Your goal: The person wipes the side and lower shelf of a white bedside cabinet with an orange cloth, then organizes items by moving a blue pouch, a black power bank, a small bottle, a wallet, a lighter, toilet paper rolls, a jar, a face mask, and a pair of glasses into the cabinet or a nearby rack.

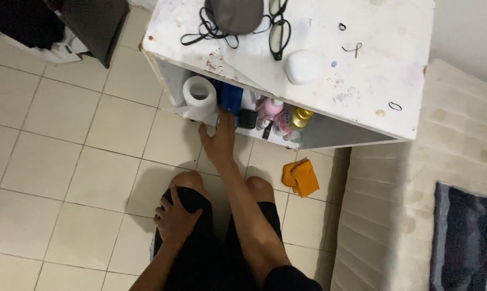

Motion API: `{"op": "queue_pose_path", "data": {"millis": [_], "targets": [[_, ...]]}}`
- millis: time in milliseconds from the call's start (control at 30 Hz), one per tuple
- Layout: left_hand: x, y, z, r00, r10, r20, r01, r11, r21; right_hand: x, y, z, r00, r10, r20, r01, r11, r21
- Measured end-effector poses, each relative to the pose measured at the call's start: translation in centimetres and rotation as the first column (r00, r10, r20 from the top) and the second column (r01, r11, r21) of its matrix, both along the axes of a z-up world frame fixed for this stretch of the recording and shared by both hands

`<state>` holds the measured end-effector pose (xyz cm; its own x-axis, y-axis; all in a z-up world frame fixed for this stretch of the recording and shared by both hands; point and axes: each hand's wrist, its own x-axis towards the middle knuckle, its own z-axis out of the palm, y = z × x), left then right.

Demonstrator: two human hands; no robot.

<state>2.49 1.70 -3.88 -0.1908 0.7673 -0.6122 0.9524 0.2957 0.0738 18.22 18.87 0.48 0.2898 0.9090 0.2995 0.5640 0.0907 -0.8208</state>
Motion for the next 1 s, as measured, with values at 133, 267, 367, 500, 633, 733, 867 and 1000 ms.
{"op": "queue_pose_path", "data": {"millis": [133, 267, 367, 500, 633, 733, 867, 1000], "targets": [[0.0, -0.1, 0.7, 1.0, 0.017, 0.012, -0.016, 1.0, -0.016, -0.2, -2.4, 2.3, 0.999, 0.013, -0.038, -0.007, 0.99, 0.14], [0.1, 0.3, 0.3, 0.999, 0.034, 0.013, -0.034, 0.998, -0.047, -0.7, -4.2, 10.7, 0.988, 0.04, -0.15, -0.029, 0.997, 0.074], [0.4, 1.2, 0.6, 1.0, 0.004, -0.022, -0.006, 0.993, -0.118, -0.9, -4.6, 17.2, 0.976, 0.126, -0.176, -0.096, 0.981, 0.168], [1.1, 2.7, -0.6, 0.998, -0.023, -0.063, 0.013, 0.989, -0.147, 0.8, -1.7, 25.9, 0.974, 0.183, -0.132, -0.144, 0.955, 0.261], [1.0, 4.6, -1.0, 0.991, -0.092, -0.095, 0.057, 0.946, -0.319, 4.0, 5.3, 31.4, 0.994, 0.102, -0.049, -0.087, 0.966, 0.242], [0.8, 6.1, -1.4, 0.997, -0.027, -0.072, -0.002, 0.927, -0.376, 5.7, 11.7, 33.5, 0.997, 0.049, -0.062, -0.036, 0.982, 0.186], [0.5, 8.3, -0.4, 0.997, 0.077, -0.01, -0.073, 0.883, -0.464, 7.0, 20.1, 33.1, 0.996, -0.076, -0.04, 0.082, 0.985, 0.155], [0.3, 9.4, -0.8, 0.996, 0.072, -0.044, -0.085, 0.818, -0.569, 8.1, 26.3, 31.2, 0.983, -0.177, -0.045, 0.173, 0.982, -0.077]]}}
